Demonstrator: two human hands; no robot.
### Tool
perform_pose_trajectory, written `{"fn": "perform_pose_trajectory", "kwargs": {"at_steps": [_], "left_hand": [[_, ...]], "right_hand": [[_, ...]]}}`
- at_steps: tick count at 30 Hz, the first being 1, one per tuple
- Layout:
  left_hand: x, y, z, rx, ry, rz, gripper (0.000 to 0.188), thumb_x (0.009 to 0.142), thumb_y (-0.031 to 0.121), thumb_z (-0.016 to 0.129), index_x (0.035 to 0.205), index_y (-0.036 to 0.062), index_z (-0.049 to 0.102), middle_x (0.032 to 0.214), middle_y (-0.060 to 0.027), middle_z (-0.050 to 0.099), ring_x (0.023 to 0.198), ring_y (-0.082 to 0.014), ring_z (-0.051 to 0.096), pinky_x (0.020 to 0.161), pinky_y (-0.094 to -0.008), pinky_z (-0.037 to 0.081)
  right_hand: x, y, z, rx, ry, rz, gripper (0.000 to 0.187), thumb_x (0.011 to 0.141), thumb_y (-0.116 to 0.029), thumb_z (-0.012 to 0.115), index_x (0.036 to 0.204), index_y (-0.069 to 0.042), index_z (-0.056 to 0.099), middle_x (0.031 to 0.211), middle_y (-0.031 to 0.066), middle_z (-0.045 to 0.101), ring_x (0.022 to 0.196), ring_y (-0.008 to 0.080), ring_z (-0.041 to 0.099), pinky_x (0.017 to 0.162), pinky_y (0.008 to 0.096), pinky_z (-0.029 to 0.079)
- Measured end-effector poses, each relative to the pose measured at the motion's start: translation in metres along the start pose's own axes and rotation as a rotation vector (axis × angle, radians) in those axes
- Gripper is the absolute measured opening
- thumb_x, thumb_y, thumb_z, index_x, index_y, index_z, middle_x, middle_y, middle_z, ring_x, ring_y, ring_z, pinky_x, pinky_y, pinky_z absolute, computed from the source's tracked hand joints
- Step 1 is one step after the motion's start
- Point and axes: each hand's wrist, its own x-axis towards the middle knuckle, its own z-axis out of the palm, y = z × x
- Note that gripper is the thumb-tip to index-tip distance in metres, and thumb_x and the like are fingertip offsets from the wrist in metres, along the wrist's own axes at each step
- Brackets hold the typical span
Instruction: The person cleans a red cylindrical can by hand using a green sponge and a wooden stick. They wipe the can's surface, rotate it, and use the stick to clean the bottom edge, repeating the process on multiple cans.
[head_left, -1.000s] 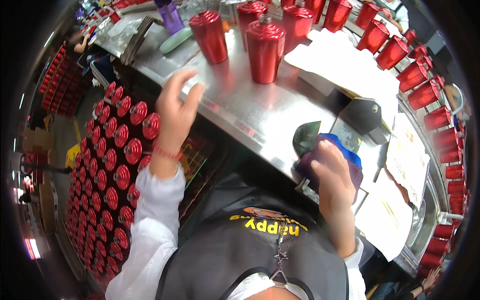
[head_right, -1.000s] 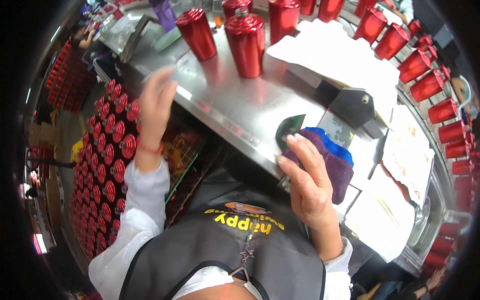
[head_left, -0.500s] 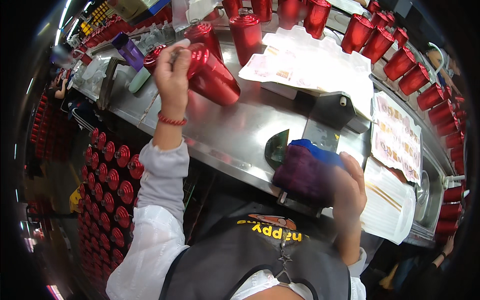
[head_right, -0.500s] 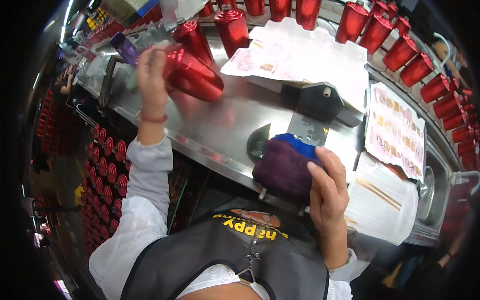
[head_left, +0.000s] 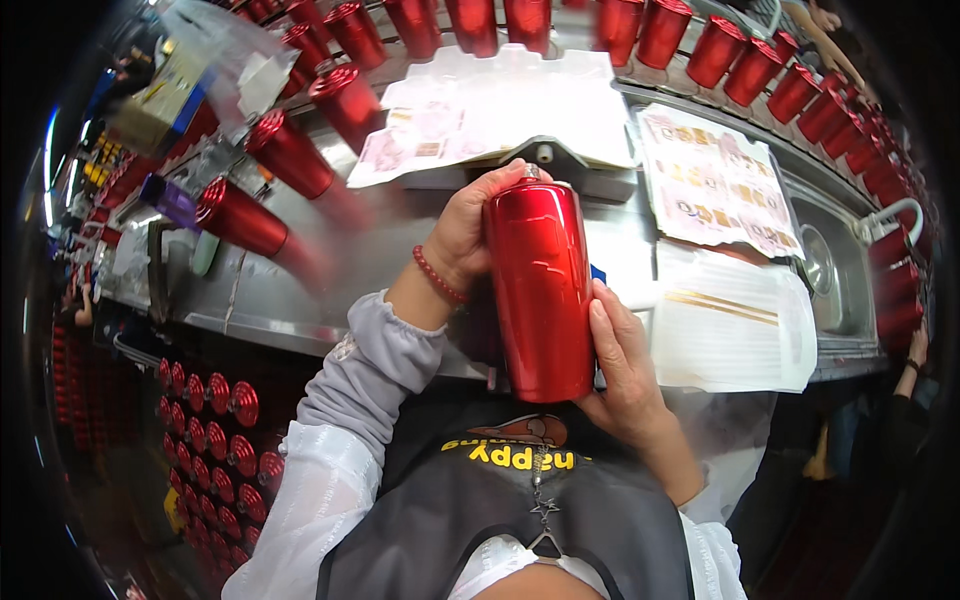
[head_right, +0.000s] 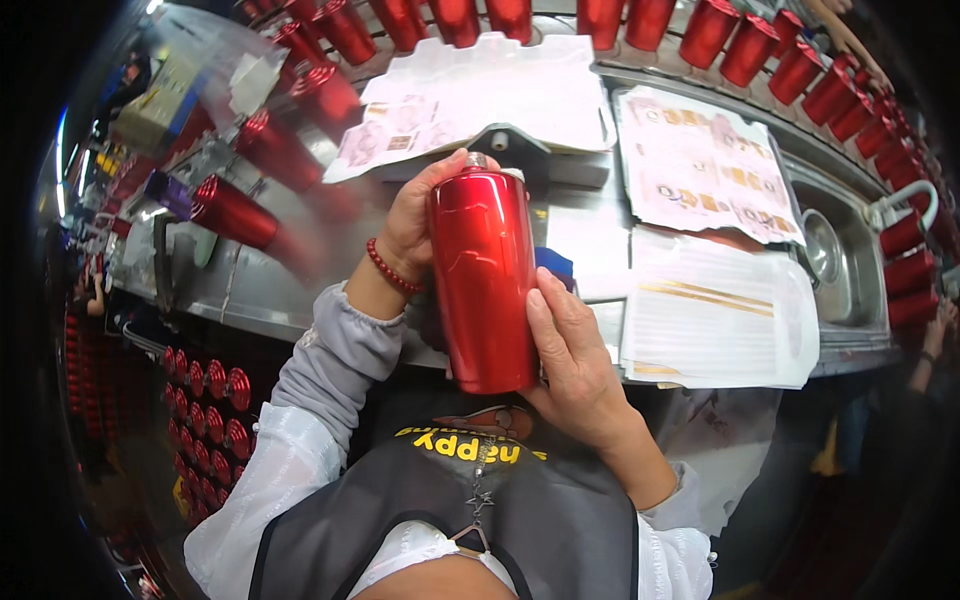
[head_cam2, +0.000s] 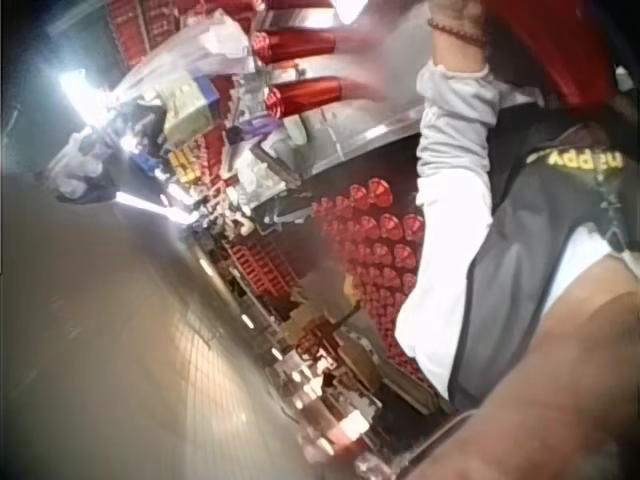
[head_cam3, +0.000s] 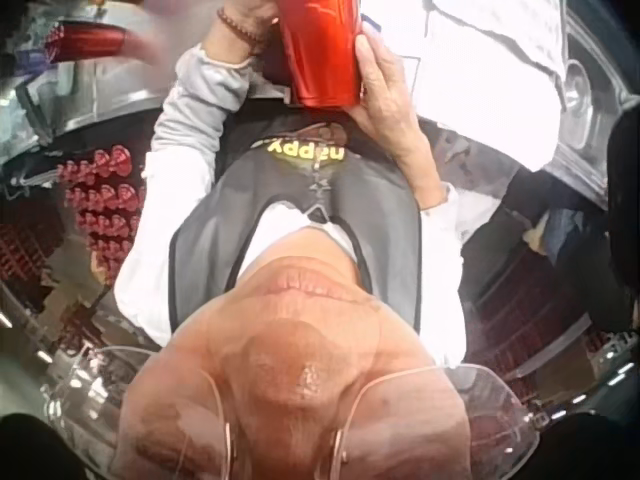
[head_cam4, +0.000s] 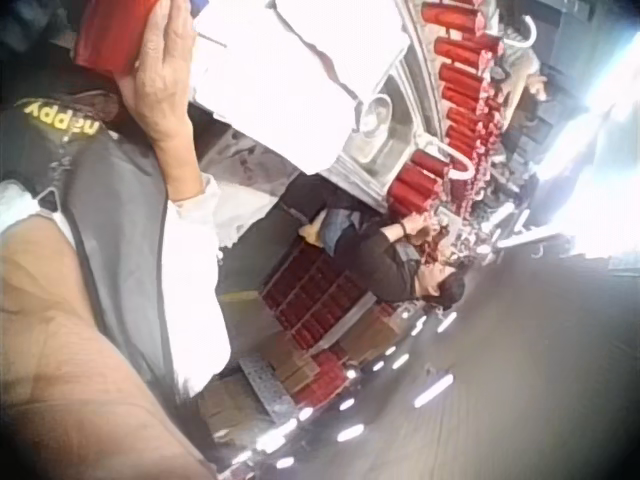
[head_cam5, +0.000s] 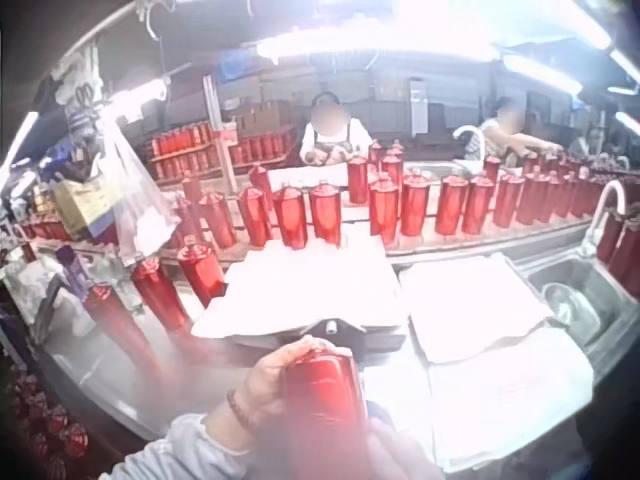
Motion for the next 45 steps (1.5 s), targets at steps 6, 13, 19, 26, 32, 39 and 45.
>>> {"fn": "perform_pose_trajectory", "kwargs": {"at_steps": [6, 13, 19, 26, 32, 39, 45], "left_hand": [[0.028, -0.008, 0.005, 0.147, 0.346, 0.049, 0.062, 0.107, 0.056, 0.044, 0.101, -0.001, 0.068, 0.092, -0.0112, 0.075, 0.082, -0.0185, 0.072, 0.075, -0.0328, 0.06], [0.026, -0.006, -0.008, 0.177, 0.447, 0.053, 0.064, 0.106, 0.058, 0.046, 0.093, -0.0003, 0.07, 0.086, -0.011, 0.074, 0.075, -0.0182, 0.07, 0.072, -0.0323, 0.059], [0.031, 0.002, 0.001, 0.2, 0.459, 0.136, 0.065, 0.106, 0.058, 0.045, 0.099, -0.0024, 0.068, 0.089, -0.0118, 0.074, 0.078, -0.0183, 0.07, 0.075, -0.0337, 0.06], [-0.051, -0.039, 0.056, 0.718, 0.295, 0.601, 0.1, 0.098, 0.054, 0.064, 0.16, -0.0059, 0.013, 0.164, -0.0194, 0.025, 0.15, -0.0297, 0.029, 0.125, -0.0442, 0.022], [-0.101, -0.066, 0.084, 2.072, 0.227, 0.394, 0.11, 0.079, 0.032, 0.083, 0.16, -0.0057, 0.018, 0.153, -0.0332, 0.037, 0.142, -0.0485, 0.038, 0.121, -0.0606, 0.021], [-0.093, -0.051, 0.102, 2.283, 0.079, 0.522, 0.083, 0.082, 0.026, 0.081, 0.15, -0.0045, 0.045, 0.144, -0.0346, 0.05, 0.136, -0.0516, 0.048, 0.116, -0.0622, 0.033], [-0.104, -0.06, 0.075, 2.062, 0.26, 0.518, 0.101, 0.081, 0.027, 0.082, 0.155, -0.0117, 0.027, 0.149, -0.037, 0.043, 0.14, -0.0506, 0.043, 0.12, -0.0593, 0.027]], "right_hand": [[0.003, 0.015, -0.001, -0.056, 0.026, 0.003, 0.089, 0.073, -0.008, 0.085, 0.151, 0.001, 0.044, 0.153, 0.0295, 0.041, 0.135, 0.0454, 0.049, 0.111, 0.0493, 0.043], [0.008, 0.016, 0.006, -0.047, 0.063, -0.003, 0.089, 0.071, -0.008, 0.086, 0.15, -0.002, 0.047, 0.148, 0.0294, 0.045, 0.13, 0.046, 0.052, 0.107, 0.0501, 0.047], [0.017, 0.021, 0.008, -0.045, 0.052, 0.031, 0.09, 0.072, -0.008, 0.086, 0.15, 0.003, 0.043, 0.148, 0.0297, 0.046, 0.131, 0.0463, 0.051, 0.108, 0.0501, 0.045], [-0.001, 0.026, 0.002, -0.032, 0.003, 0.119, 0.089, 0.076, -0.004, 0.082, 0.152, 0.007, 0.037, 0.148, 0.0291, 0.046, 0.133, 0.0464, 0.049, 0.111, 0.0496, 0.042], [-0.003, 0.029, 0.007, -0.055, -0.005, 0.112, 0.086, 0.077, -0.002, 0.08, 0.15, 0.009, 0.038, 0.144, 0.0285, 0.05, 0.131, 0.0462, 0.051, 0.11, 0.0491, 0.044], [0.0, 0.023, 0.011, -0.076, -0.051, 0.117, 0.084, 0.077, -0.007, 0.081, 0.149, 0.01, 0.04, 0.141, 0.0273, 0.052, 0.129, 0.0446, 0.052, 0.11, 0.0483, 0.044], [0.002, 0.022, 0.01, -0.037, -0.053, 0.102, 0.085, 0.075, -0.007, 0.082, 0.149, 0.007, 0.043, 0.142, 0.0273, 0.051, 0.13, 0.0442, 0.052, 0.11, 0.048, 0.045]]}}
